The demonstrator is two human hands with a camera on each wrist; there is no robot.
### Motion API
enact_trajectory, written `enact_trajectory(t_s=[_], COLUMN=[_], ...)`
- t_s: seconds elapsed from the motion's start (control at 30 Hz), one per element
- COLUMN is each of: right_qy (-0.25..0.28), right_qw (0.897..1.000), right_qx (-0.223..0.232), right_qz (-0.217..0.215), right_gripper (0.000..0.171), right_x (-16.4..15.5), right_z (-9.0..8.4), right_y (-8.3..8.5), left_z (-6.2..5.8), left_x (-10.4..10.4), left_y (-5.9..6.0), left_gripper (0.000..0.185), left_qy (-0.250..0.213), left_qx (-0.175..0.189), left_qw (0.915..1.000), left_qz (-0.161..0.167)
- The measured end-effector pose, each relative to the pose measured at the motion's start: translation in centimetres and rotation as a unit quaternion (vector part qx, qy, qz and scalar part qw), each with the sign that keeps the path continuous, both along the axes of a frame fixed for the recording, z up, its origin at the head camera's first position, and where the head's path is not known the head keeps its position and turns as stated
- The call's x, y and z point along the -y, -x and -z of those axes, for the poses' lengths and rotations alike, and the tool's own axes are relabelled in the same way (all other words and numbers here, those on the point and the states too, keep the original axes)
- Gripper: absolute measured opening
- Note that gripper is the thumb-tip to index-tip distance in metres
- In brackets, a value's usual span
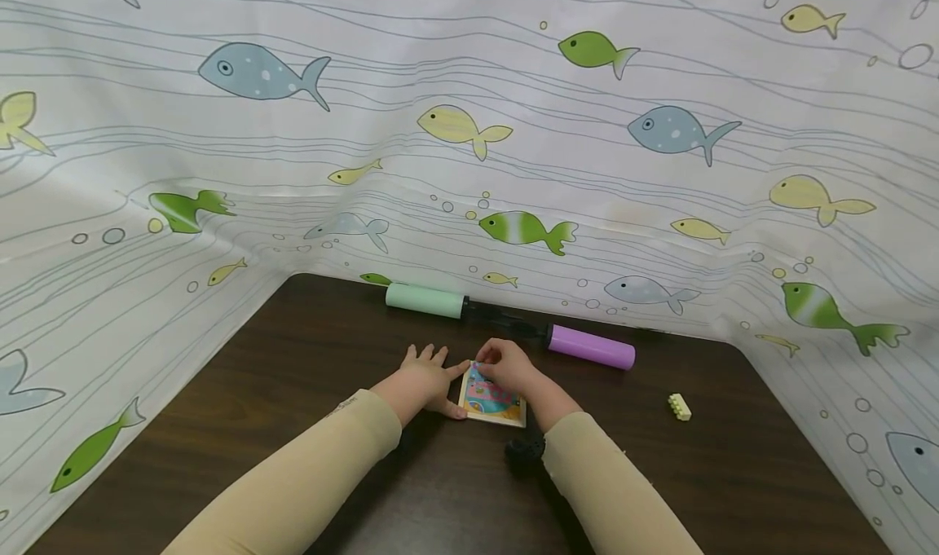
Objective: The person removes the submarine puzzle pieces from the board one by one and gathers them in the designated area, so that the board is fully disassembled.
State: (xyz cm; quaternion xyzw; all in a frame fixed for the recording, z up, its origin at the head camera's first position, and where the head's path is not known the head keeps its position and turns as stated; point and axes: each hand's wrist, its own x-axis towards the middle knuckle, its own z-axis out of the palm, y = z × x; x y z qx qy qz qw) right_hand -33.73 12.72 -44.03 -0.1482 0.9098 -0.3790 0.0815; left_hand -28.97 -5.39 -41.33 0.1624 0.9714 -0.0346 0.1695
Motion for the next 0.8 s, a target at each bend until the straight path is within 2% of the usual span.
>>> enact_trajectory(t_s=[0.5, 0.7, 0.8], right_qy=[0.087, 0.135, 0.136], right_qw=[0.994, 0.989, 0.989], right_qx=[0.043, 0.052, 0.056], right_qz=[0.047, 0.035, 0.025], right_gripper=[0.004, 0.007, 0.007], right_x=[-0.6, -1.9, -3.3], right_z=[-0.5, -2.1, -3.3], right_y=[0.0, -0.2, -0.2], left_z=[-0.1, -0.2, -0.2], left_x=[-0.1, -0.3, -0.2], left_y=[0.0, -0.1, -0.1], left_gripper=[0.096, 0.096, 0.097], left_qy=[0.001, -0.002, 0.002], left_qx=[-0.001, -0.003, -0.002], left_qw=[1.0, 1.0, 0.9999], left_qz=[-0.002, -0.008, -0.01])
